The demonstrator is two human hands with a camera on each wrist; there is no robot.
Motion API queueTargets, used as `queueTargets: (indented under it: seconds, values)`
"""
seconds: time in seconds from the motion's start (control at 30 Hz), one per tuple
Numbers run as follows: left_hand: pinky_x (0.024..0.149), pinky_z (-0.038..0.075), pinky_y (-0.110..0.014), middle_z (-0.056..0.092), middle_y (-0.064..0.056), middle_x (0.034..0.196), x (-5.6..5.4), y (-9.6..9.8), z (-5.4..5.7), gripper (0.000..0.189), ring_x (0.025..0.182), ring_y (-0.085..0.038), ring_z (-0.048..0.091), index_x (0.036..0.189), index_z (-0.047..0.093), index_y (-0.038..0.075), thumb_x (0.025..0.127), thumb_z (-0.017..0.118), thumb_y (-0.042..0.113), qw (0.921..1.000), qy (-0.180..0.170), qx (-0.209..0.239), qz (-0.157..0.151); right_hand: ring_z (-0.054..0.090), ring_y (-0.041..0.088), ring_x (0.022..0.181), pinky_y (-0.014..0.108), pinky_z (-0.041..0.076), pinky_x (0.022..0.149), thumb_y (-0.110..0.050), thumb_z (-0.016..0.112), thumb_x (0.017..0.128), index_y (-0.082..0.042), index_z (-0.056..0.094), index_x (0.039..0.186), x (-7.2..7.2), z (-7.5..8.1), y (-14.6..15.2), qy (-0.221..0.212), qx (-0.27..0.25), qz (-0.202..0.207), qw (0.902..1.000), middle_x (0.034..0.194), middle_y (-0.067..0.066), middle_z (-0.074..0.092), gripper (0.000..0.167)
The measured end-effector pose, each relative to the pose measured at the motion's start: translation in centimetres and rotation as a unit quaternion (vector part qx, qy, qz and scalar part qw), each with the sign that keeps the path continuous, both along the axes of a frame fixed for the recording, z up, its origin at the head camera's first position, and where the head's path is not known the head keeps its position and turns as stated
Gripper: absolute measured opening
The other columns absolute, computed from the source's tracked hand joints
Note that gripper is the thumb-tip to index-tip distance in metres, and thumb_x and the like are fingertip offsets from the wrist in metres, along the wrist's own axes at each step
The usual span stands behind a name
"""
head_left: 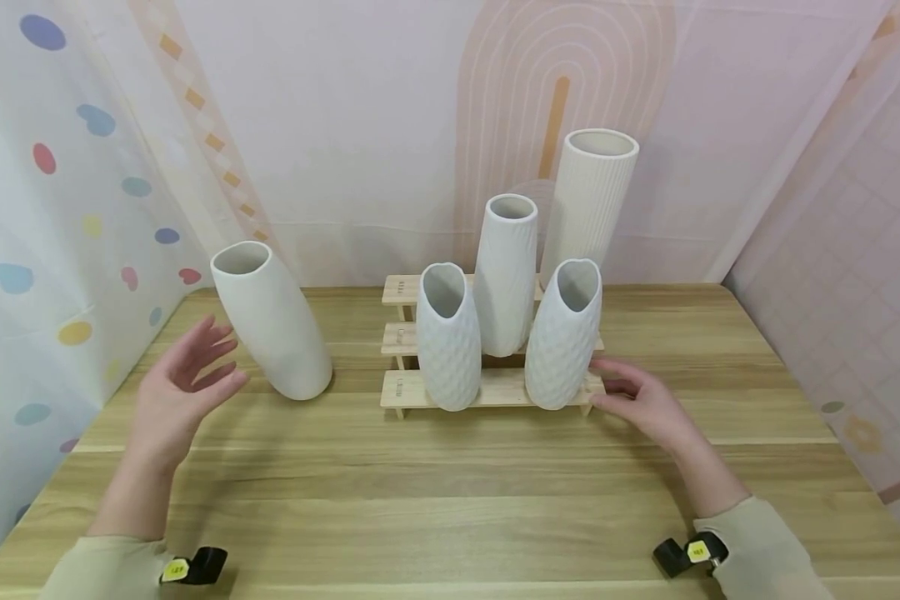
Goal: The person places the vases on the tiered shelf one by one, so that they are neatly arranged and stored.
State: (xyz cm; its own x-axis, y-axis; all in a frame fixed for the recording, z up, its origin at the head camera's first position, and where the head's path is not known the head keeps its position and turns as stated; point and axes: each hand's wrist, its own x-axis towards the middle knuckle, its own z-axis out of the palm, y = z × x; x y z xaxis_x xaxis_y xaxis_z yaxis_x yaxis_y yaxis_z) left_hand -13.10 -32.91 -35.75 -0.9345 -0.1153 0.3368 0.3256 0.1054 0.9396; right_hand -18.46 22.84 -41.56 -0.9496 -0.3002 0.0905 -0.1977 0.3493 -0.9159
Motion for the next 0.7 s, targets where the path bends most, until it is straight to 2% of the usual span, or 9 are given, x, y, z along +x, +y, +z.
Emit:
queueTargets:
  seconds: [0.13,0.33,0.43,0.7]
  values:
    - [0.092,0.044,-0.014,0.051,-0.003,0.140,-1.3,0.1,0.3,0.079,0.124,-0.015,0.049,0.152,0.041,0.012,0.083,0.072,-0.012,0.9994,-0.009,-0.034,-0.001,0.059,0.035,0.110,0.022,0.051,0.084,-0.004,0.070,0.092,0.008,0.052,0.137,-0.1,0.1,0.0,-0.002,0.013,0.000,0.9999,0.136,0.026,0.054,0.051]
    - [0.093,0.044,-0.015,0.046,-0.002,0.149,-2.8,0.4,0.8,0.085,0.127,-0.018,0.046,0.152,0.042,0.021,0.081,0.076,-0.010,0.9985,-0.011,-0.053,-0.004,0.062,0.032,0.105,0.022,0.052,0.082,-0.002,0.071,0.090,0.010,0.056,0.132,-0.2,0.3,0.0,0.008,0.015,0.008,0.9998,0.138,0.027,0.051,0.046]
    - [0.091,0.043,-0.014,0.046,-0.002,0.147,-3.3,0.5,0.9,0.087,0.126,-0.017,0.046,0.152,0.041,0.024,0.080,0.077,-0.008,0.9975,-0.015,-0.069,-0.003,0.063,0.032,0.103,0.023,0.052,0.081,0.000,0.072,0.089,0.011,0.057,0.130,-0.2,0.4,0.0,0.015,0.013,0.012,0.9997,0.137,0.028,0.051,0.045]
    - [0.088,0.044,-0.016,0.052,-0.003,0.134,-4.6,1.3,0.7,0.083,0.116,-0.019,0.051,0.148,0.044,0.024,0.079,0.081,-0.003,0.9939,-0.031,-0.104,0.021,0.063,0.035,0.103,0.023,0.052,0.081,-0.001,0.073,0.089,0.010,0.058,0.131,-0.2,0.6,0.0,0.017,0.021,0.012,0.9996,0.138,0.028,0.050,0.046]
